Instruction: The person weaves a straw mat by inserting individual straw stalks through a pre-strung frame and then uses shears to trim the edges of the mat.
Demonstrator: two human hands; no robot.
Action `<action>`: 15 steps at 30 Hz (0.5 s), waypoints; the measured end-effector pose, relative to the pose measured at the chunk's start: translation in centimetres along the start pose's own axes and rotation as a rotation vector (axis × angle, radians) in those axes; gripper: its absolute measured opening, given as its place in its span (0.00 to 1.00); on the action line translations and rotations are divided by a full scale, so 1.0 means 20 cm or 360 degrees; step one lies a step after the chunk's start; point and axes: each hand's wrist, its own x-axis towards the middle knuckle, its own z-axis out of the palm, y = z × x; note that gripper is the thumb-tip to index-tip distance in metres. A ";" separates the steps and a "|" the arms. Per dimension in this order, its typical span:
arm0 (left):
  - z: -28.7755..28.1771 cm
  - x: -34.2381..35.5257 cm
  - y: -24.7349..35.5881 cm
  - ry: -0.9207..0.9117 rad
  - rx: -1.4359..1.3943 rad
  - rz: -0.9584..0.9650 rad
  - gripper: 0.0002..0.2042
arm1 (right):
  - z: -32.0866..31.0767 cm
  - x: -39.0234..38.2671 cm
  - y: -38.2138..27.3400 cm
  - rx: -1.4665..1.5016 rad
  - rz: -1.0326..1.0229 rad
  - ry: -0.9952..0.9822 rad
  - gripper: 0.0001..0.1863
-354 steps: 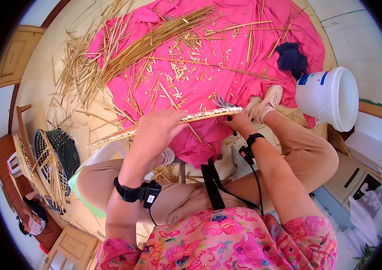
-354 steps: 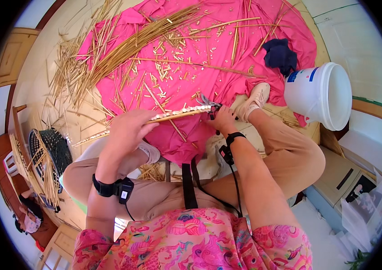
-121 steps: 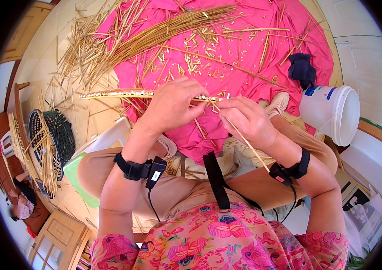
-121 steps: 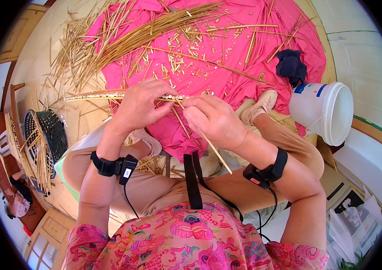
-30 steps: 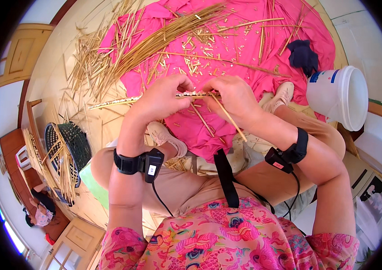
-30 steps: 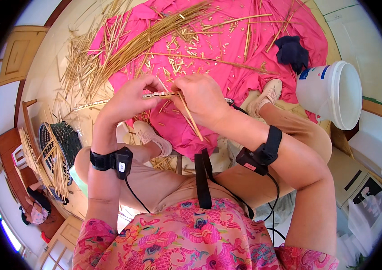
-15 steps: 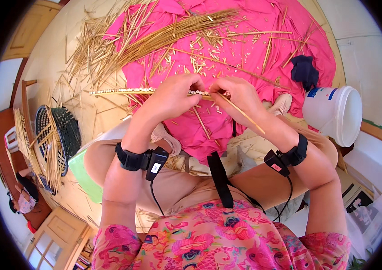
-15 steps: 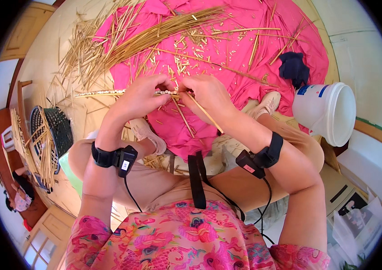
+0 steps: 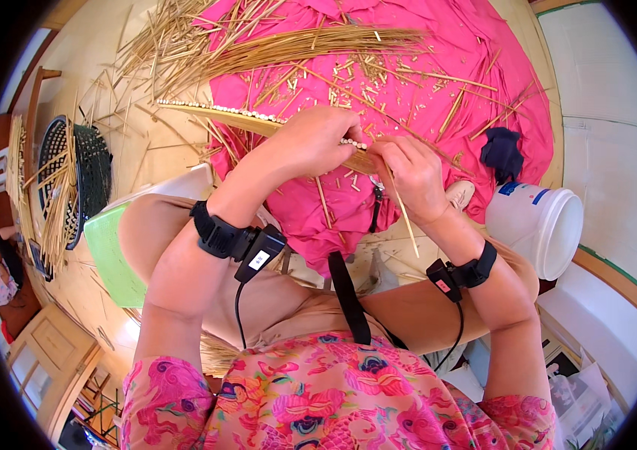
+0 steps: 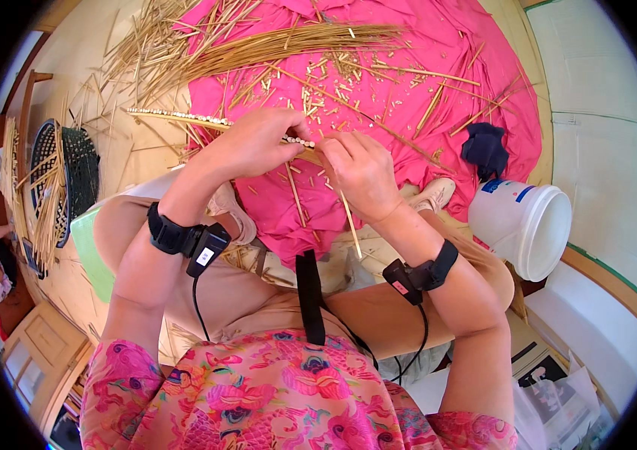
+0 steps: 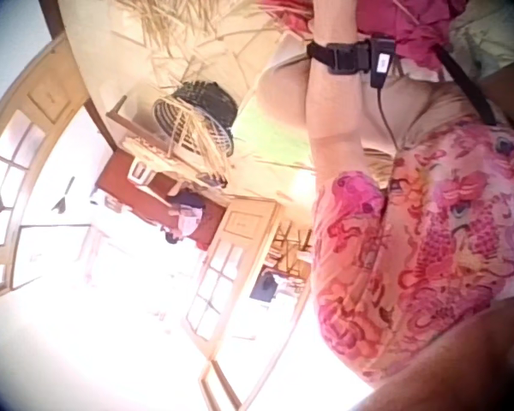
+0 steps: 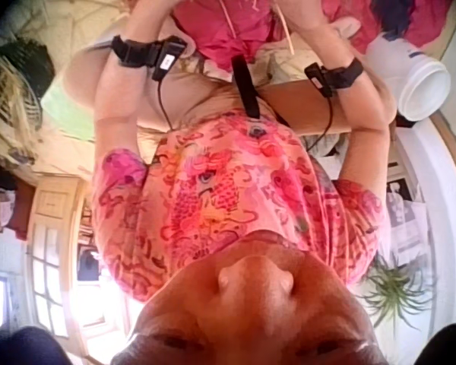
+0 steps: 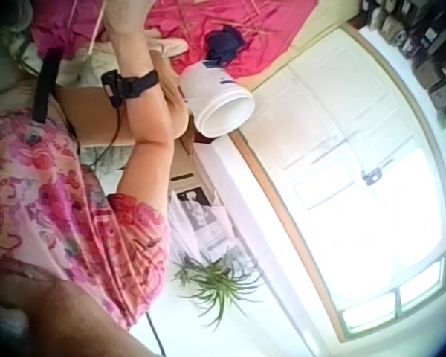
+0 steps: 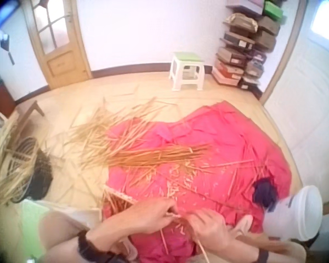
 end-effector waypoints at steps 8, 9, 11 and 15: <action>0.03 0.00 -0.01 0.0073 0.0056 -0.0003 0.08 | -0.01 0.03 -0.02 0.0134 0.0283 -0.0095 0.06; 0.04 0.00 0.00 0.0077 0.0038 0.0004 0.09 | -0.01 0.03 -0.03 0.0148 0.0331 -0.0115 0.06; 0.05 0.00 0.02 0.0082 0.0005 0.0020 0.09 | -0.03 0.02 -0.05 0.0257 0.0563 -0.0196 0.06; 0.05 -0.02 0.02 0.0078 0.0036 0.0063 0.09 | -0.09 0.10 -0.04 0.0607 0.1165 -0.0610 0.07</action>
